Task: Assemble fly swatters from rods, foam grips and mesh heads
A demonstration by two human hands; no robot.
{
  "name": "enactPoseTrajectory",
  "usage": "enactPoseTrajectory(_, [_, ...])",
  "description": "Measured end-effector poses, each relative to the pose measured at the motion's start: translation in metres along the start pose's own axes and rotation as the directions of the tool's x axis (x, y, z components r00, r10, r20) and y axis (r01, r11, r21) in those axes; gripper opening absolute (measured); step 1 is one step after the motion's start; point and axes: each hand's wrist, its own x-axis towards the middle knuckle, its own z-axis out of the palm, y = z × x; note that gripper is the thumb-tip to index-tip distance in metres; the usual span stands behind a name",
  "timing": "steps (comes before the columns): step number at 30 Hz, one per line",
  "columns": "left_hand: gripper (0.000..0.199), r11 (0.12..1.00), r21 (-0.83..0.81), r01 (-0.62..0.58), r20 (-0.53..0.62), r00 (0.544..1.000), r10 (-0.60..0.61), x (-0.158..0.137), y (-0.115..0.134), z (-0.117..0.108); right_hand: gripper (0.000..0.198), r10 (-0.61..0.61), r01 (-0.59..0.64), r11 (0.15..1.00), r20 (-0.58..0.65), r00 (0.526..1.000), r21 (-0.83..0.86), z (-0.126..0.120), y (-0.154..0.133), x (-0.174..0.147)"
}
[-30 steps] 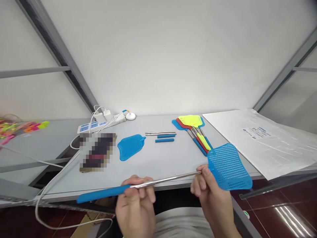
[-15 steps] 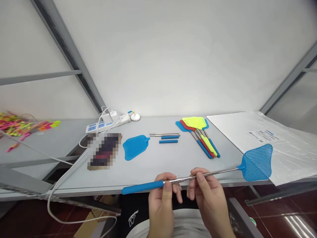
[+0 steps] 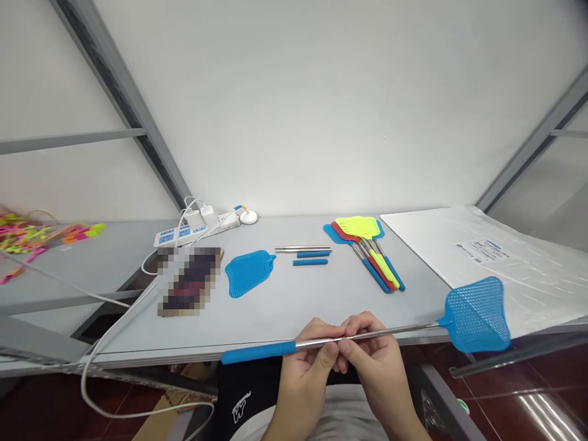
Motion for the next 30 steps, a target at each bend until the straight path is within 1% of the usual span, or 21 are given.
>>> enactPoseTrajectory(3, [0.017,0.999,-0.016,-0.027,-0.031,0.999,0.027,-0.002,0.0,0.005,0.019,-0.052,0.047,0.995,0.056,0.997,0.086,0.002,0.0,-0.002])
enactPoseTrajectory(4, [0.017,0.999,-0.021,-0.04,-0.057,0.998,0.038,-0.003,0.0,0.008,0.02,-0.065,0.056,0.991,0.07,0.995,0.123,0.004,0.0,-0.002])
enactPoseTrajectory(6, [0.017,0.998,-0.034,-0.055,-0.128,0.991,0.051,-0.006,0.001,0.012,0.024,-0.066,0.055,0.984,0.063,0.996,0.168,0.005,-0.001,-0.003])
enactPoseTrajectory(9, [0.021,0.998,0.005,-0.065,-0.246,0.967,0.064,-0.009,0.005,0.014,0.027,-0.027,0.024,0.992,0.025,0.999,0.126,0.002,-0.005,-0.003])
enactPoseTrajectory(11, [0.025,0.994,0.068,-0.083,-0.294,0.951,0.099,-0.008,0.01,0.008,0.027,-0.03,0.03,0.995,-0.003,1.0,0.091,-0.004,-0.01,-0.001])
enactPoseTrajectory(14, [0.03,0.99,0.102,-0.101,-0.373,0.918,0.133,-0.004,0.02,-0.009,0.028,-0.056,0.063,0.995,-0.099,0.994,0.076,-0.017,-0.02,0.006])
enactPoseTrajectory(18, [0.031,0.985,0.073,-0.158,-0.507,0.845,0.173,0.002,0.032,-0.032,0.03,-0.039,0.07,0.991,-0.258,0.965,0.113,-0.034,-0.03,0.016])
enactPoseTrajectory(19, [0.032,0.981,0.074,-0.179,-0.522,0.832,0.191,0.002,0.033,-0.033,0.03,-0.024,0.064,0.989,-0.289,0.957,0.131,-0.037,-0.032,0.018])
enactPoseTrajectory(21, [0.032,0.98,0.053,-0.192,-0.534,0.824,0.191,0.002,0.032,-0.032,0.03,-0.007,0.068,0.984,-0.34,0.94,0.168,-0.04,-0.033,0.021])
enactPoseTrajectory(24, [0.031,0.984,-0.055,-0.167,-0.57,0.815,0.106,0.0,0.026,-0.02,0.025,-0.06,0.146,0.972,-0.405,0.912,0.186,-0.039,-0.029,0.021])
enactPoseTrajectory(25, [0.031,0.984,-0.093,-0.153,-0.58,0.811,0.072,0.0,0.024,-0.016,0.023,-0.082,0.165,0.97,-0.405,0.911,0.176,-0.037,-0.027,0.02])
enactPoseTrajectory(27, [0.032,0.982,-0.138,-0.129,-0.583,0.812,0.025,0.0,0.019,-0.009,0.02,-0.103,0.16,0.977,-0.35,0.931,0.138,-0.032,-0.021,0.016])
enactPoseTrajectory(28, [0.033,0.983,-0.147,-0.113,-0.572,0.82,0.009,0.0,0.017,-0.006,0.019,-0.1,0.139,0.984,-0.295,0.95,0.114,-0.029,-0.017,0.014])
enactPoseTrajectory(30, [0.034,0.985,-0.158,-0.065,-0.524,0.851,-0.027,-0.001,0.011,-0.002,0.019,-0.078,0.089,0.994,-0.155,0.985,0.065,-0.022,-0.007,0.008])
